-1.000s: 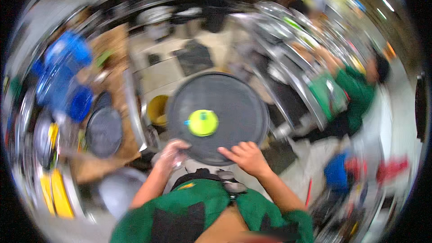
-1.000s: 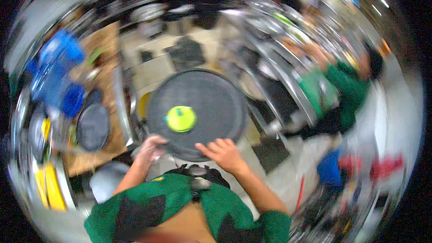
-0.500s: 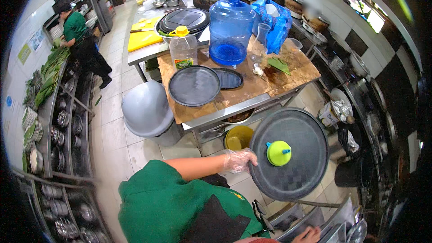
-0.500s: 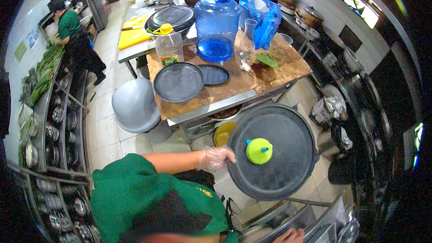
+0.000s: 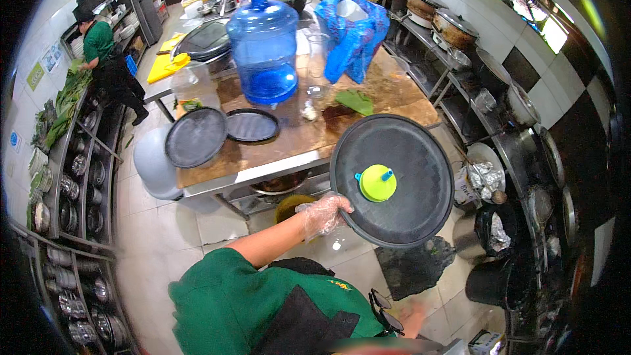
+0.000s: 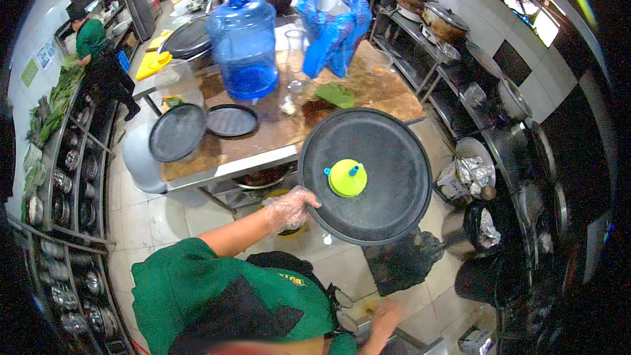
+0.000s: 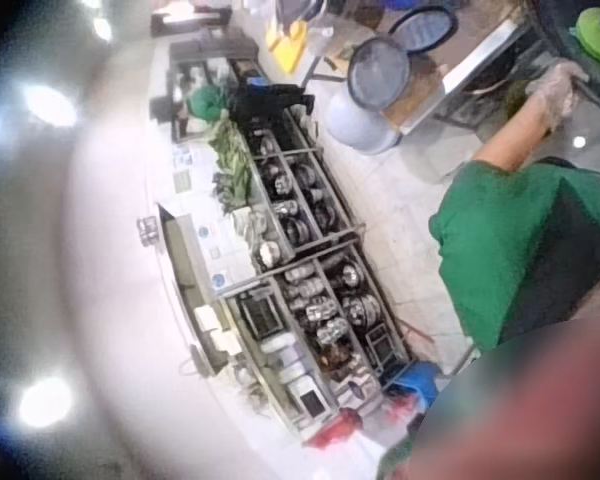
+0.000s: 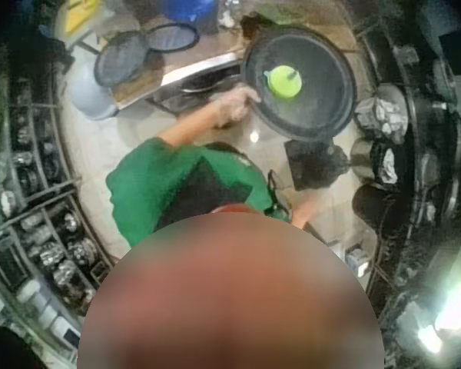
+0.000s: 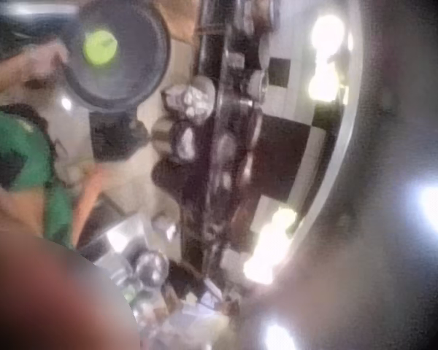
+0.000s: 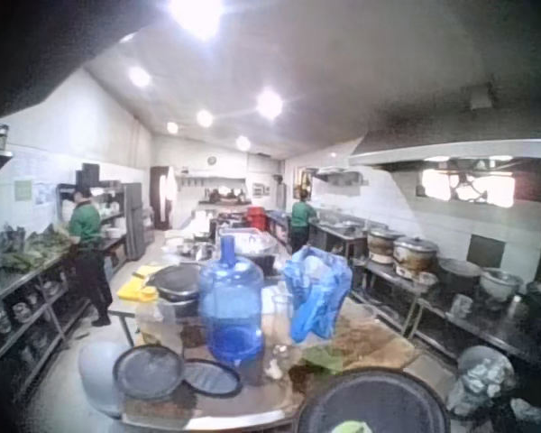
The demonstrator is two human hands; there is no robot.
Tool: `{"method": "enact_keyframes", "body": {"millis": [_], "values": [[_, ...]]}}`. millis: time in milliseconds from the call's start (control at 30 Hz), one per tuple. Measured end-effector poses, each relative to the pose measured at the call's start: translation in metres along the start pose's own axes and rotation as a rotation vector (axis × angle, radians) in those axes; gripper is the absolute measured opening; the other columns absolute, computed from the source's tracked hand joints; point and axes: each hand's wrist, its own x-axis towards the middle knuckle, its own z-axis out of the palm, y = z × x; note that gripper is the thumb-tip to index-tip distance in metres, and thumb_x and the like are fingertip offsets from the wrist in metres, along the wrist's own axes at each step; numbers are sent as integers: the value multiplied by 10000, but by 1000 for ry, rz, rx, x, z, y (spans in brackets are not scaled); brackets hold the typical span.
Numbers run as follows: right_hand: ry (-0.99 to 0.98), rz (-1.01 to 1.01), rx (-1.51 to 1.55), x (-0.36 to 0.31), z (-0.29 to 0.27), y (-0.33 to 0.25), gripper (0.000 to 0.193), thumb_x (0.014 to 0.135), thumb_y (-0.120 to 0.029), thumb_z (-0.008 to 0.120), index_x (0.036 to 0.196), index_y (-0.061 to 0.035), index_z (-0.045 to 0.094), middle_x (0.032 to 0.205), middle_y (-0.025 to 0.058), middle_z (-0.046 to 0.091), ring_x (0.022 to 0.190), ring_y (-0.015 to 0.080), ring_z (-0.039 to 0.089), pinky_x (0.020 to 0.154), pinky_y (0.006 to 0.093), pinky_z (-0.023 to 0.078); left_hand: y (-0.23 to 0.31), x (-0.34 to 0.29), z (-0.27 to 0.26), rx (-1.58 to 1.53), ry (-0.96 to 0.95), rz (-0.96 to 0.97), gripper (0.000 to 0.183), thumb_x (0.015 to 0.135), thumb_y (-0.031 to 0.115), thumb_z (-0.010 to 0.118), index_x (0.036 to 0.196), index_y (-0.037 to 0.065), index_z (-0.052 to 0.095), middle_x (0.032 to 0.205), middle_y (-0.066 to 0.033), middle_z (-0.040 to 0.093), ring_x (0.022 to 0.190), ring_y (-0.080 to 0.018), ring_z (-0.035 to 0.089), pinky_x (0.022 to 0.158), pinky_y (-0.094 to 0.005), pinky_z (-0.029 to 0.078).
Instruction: The person scoops rice into a tray using a small scoop, then places the rice balls into plastic containers alongside yellow and white items. The person then moves to a different station and places a bowl of curry on the counter.
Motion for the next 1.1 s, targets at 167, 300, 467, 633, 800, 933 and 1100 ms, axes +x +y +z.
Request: {"method": "enact_keyframes", "body": {"millis": [167,300,467,633,800,933,1100], "values": [[-455,389,-235,30,72,166,320,764,-178,638,1057,-53,620,1035,203,601,1002,383,541,885,438,425,-15,121,90,-90,-76,100,174,696,-49,540,860,-50,597,903,-148,641,823,-280,639,813,-415,540],[-715,448,-304,70,97,267,301,749,-221,649,1008,-68,647,971,199,625,934,380,577,830,438,459,-29,199,139,-150,-152,209,321,658,-58,554,978,-80,569,979,-183,629,879,-306,629,868,-413,515],[-602,-14,-161,290,13,267,225,752,-230,631,918,-84,670,851,187,645,815,363,619,733,442,497,-26,277,213,-207,116,156,318,645,-41,548,962,-60,558,951,-170,620,856,-316,619,843,-414,526],[336,-451,5,534,-147,70,222,835,-56,552,1052,-29,588,1069,183,575,996,378,539,859,424,436,-8,329,275,-39,244,323,44,667,10,597,679,42,570,728,-91,598,599,-198,575,535,-278,495],[303,-1339,-1,674,-179,-123,370,788,-134,545,1138,-12,539,1157,174,552,1115,334,497,935,422,403,6,433,294,221,392,298,74,703,71,575,744,9,583,664,-63,555,540,-178,503,505,-297,397],[434,-1455,-705,793,-136,-202,522,881,-378,464,1275,-37,479,1193,139,538,1135,313,469,995,476,300,16,527,295,45,331,360,175,710,27,556,859,-44,613,830,-106,642,737,-212,632,686,-322,537],[-98,-1058,-1015,933,-113,-243,728,833,-623,461,1197,2,545,1067,163,588,1112,289,484,1066,468,197,78,644,305,262,212,240,177,729,161,605,857,59,672,872,-93,653,709,-191,606,660,-295,486]]}}
